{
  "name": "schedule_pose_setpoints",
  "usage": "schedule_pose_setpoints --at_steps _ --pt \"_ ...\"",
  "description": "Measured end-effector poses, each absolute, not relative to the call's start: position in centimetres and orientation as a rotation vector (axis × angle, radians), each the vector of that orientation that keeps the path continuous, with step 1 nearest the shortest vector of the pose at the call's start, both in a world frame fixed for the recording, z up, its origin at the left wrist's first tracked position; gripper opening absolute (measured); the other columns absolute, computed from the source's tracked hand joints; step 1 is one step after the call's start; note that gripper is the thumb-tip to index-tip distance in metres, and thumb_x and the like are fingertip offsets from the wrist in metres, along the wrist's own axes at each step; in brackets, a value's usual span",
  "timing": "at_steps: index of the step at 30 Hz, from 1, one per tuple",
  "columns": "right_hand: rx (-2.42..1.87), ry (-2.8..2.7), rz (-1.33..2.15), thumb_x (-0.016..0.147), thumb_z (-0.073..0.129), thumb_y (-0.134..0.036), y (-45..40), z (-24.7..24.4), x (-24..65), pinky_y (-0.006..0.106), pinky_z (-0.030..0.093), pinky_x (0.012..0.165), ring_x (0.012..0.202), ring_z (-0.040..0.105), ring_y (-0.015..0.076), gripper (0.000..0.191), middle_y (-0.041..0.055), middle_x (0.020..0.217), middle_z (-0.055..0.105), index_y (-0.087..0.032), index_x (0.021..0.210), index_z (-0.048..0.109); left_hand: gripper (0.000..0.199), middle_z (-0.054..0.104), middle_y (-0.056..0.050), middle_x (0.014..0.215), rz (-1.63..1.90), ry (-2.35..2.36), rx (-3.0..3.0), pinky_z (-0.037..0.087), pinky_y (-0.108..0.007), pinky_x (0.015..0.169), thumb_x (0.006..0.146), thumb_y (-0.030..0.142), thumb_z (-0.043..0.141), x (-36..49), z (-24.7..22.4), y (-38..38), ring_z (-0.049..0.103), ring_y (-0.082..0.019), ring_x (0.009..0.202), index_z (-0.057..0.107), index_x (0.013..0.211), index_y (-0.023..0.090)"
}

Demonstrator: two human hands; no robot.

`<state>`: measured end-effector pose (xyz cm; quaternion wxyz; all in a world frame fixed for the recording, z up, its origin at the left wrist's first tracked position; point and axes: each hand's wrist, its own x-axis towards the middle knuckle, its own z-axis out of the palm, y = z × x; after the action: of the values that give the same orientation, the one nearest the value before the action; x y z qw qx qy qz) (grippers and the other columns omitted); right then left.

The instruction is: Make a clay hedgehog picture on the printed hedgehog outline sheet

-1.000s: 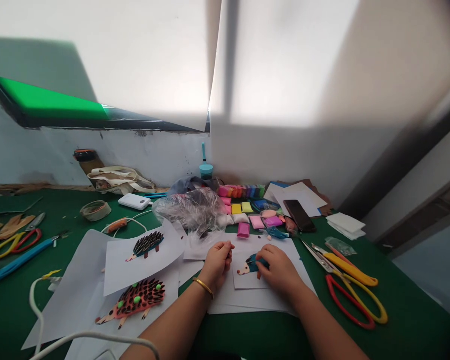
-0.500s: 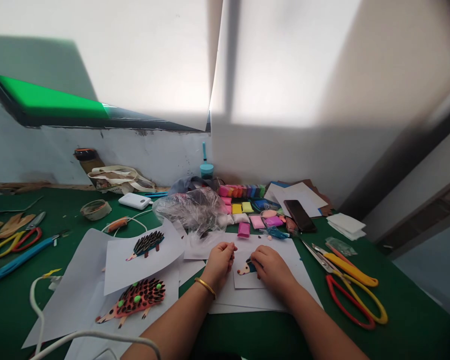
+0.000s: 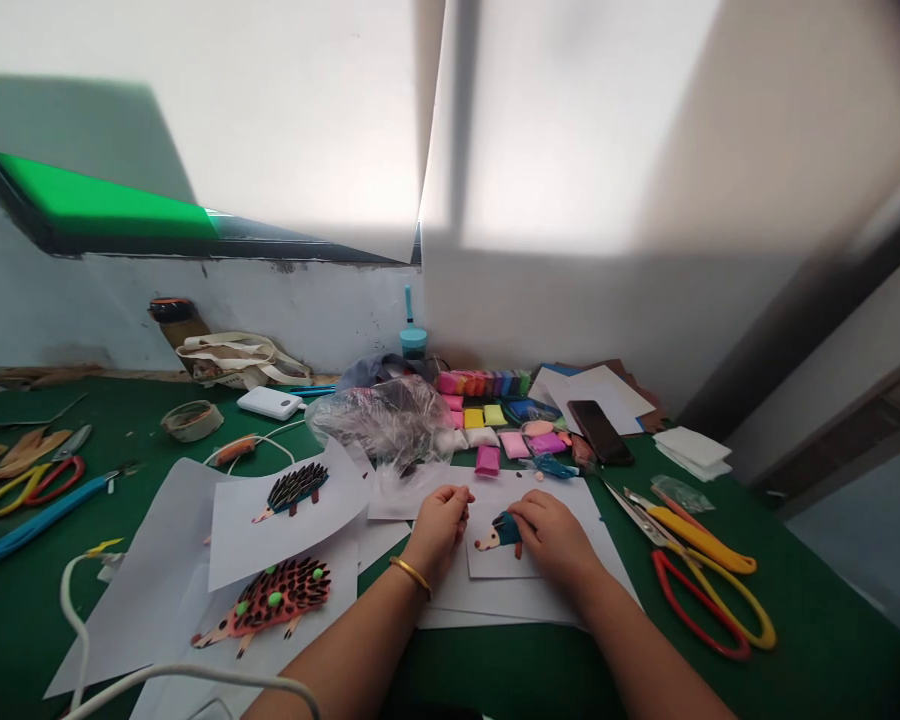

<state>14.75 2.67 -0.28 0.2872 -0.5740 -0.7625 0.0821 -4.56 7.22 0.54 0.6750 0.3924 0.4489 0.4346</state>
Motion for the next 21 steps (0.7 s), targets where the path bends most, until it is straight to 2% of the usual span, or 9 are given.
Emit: schedule_pose_setpoints --at_steps 8,15,21 --pt "-1.517 -2.044 0.223 0.092 0.046 -0.018 2.62 -0.71 14.23 0.032 0.046 0.081 0.086 0.06 0.0189 0.029 0.0052 0.09 0.066 -0.022 0.1 0.074 0.042 0.047 0.006 0.057 0.975 1.009 0.885 0.016 -0.017 0.039 0.07 0.054 0.073 -4.55 0.6 7.16 0.033 -0.003 0.041 0.059 0.076 0.016" --pt "-1.508 -2.04 0.233 0.092 0.051 -0.025 2.68 -0.55 13.96 0.031 0.047 0.08 0.087 0.06 0.019 0.023 0.0053 0.091 0.066 -0.022 0.097 0.073 0.039 0.046 0.006 0.056 0.981 1.02 0.899 0.016 -0.017 0.039 0.073 0.053 0.072 -4.45 0.45 7.24 0.033 -0.003 0.04 0.059 0.074 0.016" --pt "-1.511 -1.981 0.326 0.091 0.052 -0.024 2.71 -0.52 13.74 0.031 0.047 0.082 0.089 0.06 0.0191 0.02 0.0048 0.091 0.065 -0.022 0.095 0.072 0.038 0.047 0.006 0.055 0.975 1.047 0.941 0.017 -0.018 0.038 0.073 0.052 0.071 -4.29 0.19 7.46 0.033 -0.004 0.039 0.06 0.074 0.016"
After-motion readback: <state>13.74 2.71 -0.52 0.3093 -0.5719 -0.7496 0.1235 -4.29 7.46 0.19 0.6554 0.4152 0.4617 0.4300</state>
